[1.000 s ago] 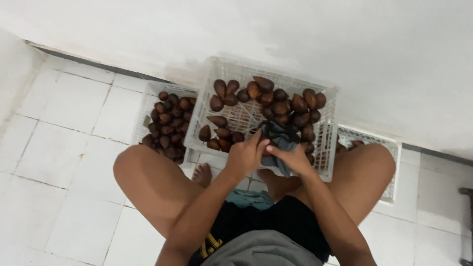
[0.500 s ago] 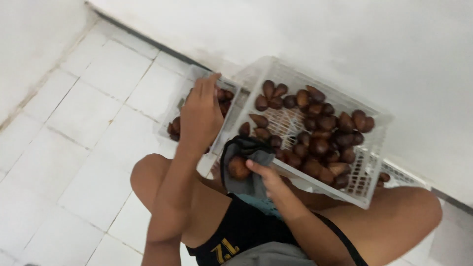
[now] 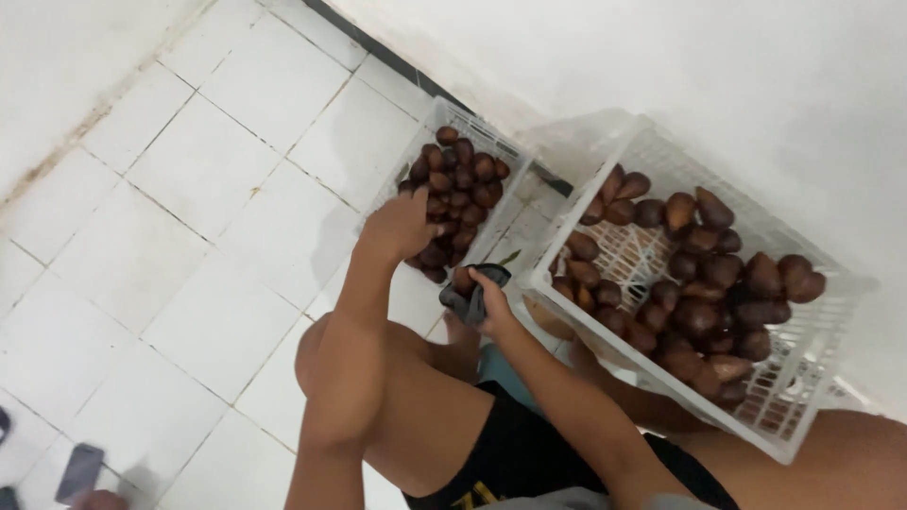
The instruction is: The person sits cross-legged on the floor and wipes brown oval fruits with a gray cloth. They pick each fruit from a central white crate, wipe it, and place it into a side crate, repeating the process continuously.
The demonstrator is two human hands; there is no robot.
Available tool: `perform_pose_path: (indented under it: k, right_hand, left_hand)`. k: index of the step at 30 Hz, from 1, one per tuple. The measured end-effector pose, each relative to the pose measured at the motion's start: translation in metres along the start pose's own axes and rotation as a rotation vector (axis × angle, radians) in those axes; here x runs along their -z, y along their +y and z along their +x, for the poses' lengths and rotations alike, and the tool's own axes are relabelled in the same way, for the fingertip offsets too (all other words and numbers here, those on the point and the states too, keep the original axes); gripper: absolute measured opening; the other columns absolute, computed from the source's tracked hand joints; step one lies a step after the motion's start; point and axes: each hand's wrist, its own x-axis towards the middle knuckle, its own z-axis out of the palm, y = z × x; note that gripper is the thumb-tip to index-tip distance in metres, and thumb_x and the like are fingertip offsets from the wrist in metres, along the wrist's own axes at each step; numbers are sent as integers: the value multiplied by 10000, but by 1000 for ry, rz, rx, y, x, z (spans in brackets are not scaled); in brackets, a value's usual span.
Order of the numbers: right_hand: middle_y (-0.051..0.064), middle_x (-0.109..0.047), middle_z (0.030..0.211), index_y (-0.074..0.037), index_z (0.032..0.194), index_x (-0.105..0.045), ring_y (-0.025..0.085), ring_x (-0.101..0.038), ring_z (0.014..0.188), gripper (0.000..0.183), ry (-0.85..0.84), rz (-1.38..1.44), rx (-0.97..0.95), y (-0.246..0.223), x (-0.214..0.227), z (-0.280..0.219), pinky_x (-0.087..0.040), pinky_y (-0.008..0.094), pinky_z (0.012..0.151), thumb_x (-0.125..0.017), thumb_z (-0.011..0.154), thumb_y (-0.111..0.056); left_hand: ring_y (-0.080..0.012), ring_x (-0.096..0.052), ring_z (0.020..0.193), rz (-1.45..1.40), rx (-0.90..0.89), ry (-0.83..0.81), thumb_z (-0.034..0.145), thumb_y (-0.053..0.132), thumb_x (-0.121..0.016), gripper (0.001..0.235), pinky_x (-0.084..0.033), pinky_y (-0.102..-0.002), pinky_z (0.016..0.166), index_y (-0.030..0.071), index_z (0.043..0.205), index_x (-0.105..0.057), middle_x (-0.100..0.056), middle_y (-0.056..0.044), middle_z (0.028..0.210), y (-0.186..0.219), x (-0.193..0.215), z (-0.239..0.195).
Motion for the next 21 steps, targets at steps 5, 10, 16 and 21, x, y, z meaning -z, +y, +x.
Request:
perform_pose_path:
  k: [5, 10, 16, 21]
  right_hand:
    - [283, -456, 1464, 18, 1549, -274, 434, -630, 1175, 912, 116, 69, 7, 11, -22, 51, -593, 519, 944, -795, 896, -347]
    - [266, -530, 1306, 34, 1448, -379, 375, -688, 1064, 918, 240, -41, 56, 15, -36, 121, -627, 497, 911, -848, 835, -463]
    - [190, -428, 1539, -66, 1491, -399, 344, -438, 1427, 898, 321, -60, 126, -9, -72, 138, -411, 517, 1148, -791, 859, -568]
    - [168, -419, 1546, -73, 1513, -372, 329, -414, 1440, 768, 300, 81, 90, -20, -78, 127, -385, 500, 1186, -757, 938, -405]
  left_hand:
    - [-489, -568, 1258, 46, -7, 121, 994, 357, -607, 719, -525, -628, 961, -53, 1535, -369, -508, -337, 1428, -15, 12, 15]
    - [-502, -553, 1276, -60, 6, 78, 980, 334, -623, 732, -500, -632, 1001, -65, 1534, -362, -490, -354, 1433, -14, 35, 9]
    - [-491, -550, 1279, -50, -23, 148, 984, 370, -625, 743, -504, -603, 1002, -60, 1535, -372, -512, -326, 1416, -13, 42, 17]
    - [-503, -579, 1231, 1, -48, 175, 973, 400, -643, 750, -527, -592, 977, -68, 1507, -402, -553, -340, 1349, -11, 33, 29]
